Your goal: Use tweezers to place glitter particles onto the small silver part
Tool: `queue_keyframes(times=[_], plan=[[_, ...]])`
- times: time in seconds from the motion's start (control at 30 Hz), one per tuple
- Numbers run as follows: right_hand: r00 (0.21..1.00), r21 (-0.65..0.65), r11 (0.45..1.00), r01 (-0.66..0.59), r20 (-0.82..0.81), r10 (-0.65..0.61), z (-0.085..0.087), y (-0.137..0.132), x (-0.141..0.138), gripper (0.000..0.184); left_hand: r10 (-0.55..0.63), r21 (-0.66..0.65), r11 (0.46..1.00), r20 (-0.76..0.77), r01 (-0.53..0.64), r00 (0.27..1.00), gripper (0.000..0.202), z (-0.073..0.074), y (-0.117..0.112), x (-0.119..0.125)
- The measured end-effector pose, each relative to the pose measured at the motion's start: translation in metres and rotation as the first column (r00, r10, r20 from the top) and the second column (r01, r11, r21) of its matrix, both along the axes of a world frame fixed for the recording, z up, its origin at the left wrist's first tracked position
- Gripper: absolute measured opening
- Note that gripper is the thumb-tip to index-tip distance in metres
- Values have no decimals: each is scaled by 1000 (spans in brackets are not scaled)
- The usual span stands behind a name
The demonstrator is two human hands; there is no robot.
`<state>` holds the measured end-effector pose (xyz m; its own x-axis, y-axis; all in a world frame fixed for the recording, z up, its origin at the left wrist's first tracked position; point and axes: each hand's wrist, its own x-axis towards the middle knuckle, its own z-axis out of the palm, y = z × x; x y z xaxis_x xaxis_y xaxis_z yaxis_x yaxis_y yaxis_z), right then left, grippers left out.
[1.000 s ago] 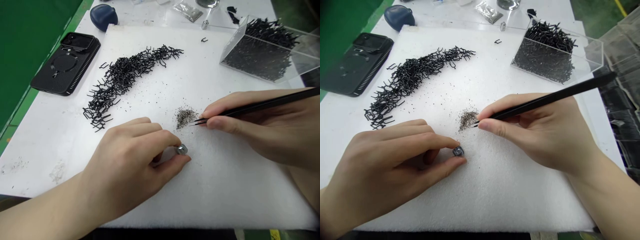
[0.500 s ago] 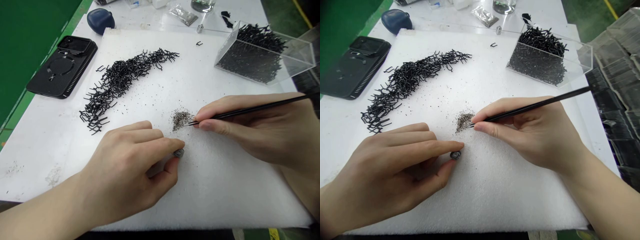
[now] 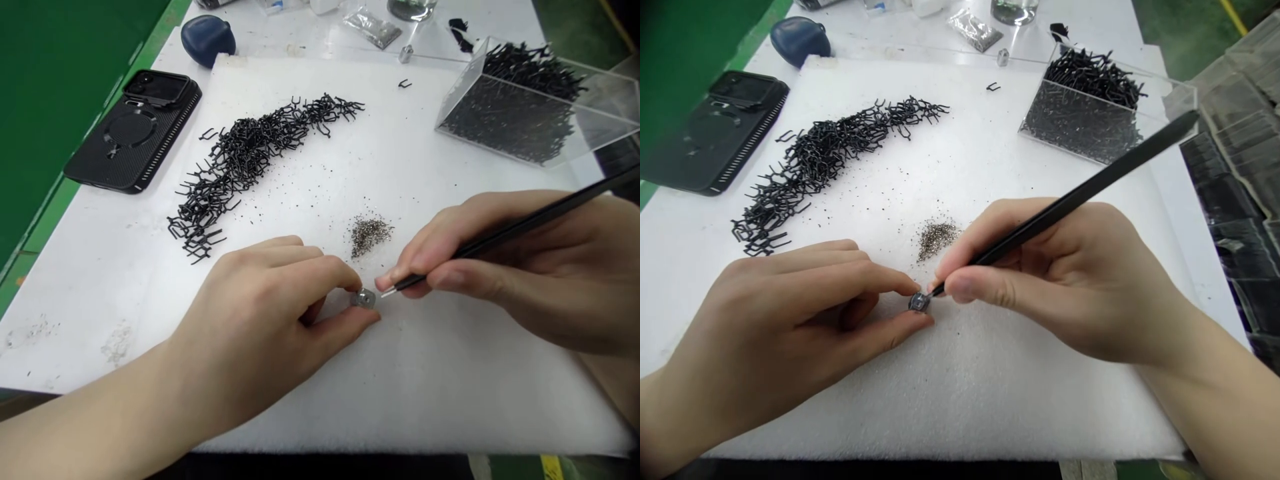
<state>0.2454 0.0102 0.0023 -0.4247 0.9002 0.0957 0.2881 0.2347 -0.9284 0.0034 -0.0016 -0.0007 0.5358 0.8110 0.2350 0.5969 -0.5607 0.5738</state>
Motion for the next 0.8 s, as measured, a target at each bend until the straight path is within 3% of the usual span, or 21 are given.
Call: queue_keyframes(times=[0.17,0.4,0.6,0.8], plan=[[998,12,998,-69,-7,69,-5,-2,-3,23,27,5,1000,-13,-27,1000,8,0,0,2],[998,0,999,-49,27,49,-8,-7,-2,10,13,-11,1000,-21,-13,1000,8,0,1,0],[998,4,998,-67,-8,67,-7,-2,-2,23,-1,9,1000,1,1,1000,9,-1,2,0],[995,-18,995,-96,11,96,-6,1,1,21,19,-5,1000,-33,-19,999,9,0,1,2]])
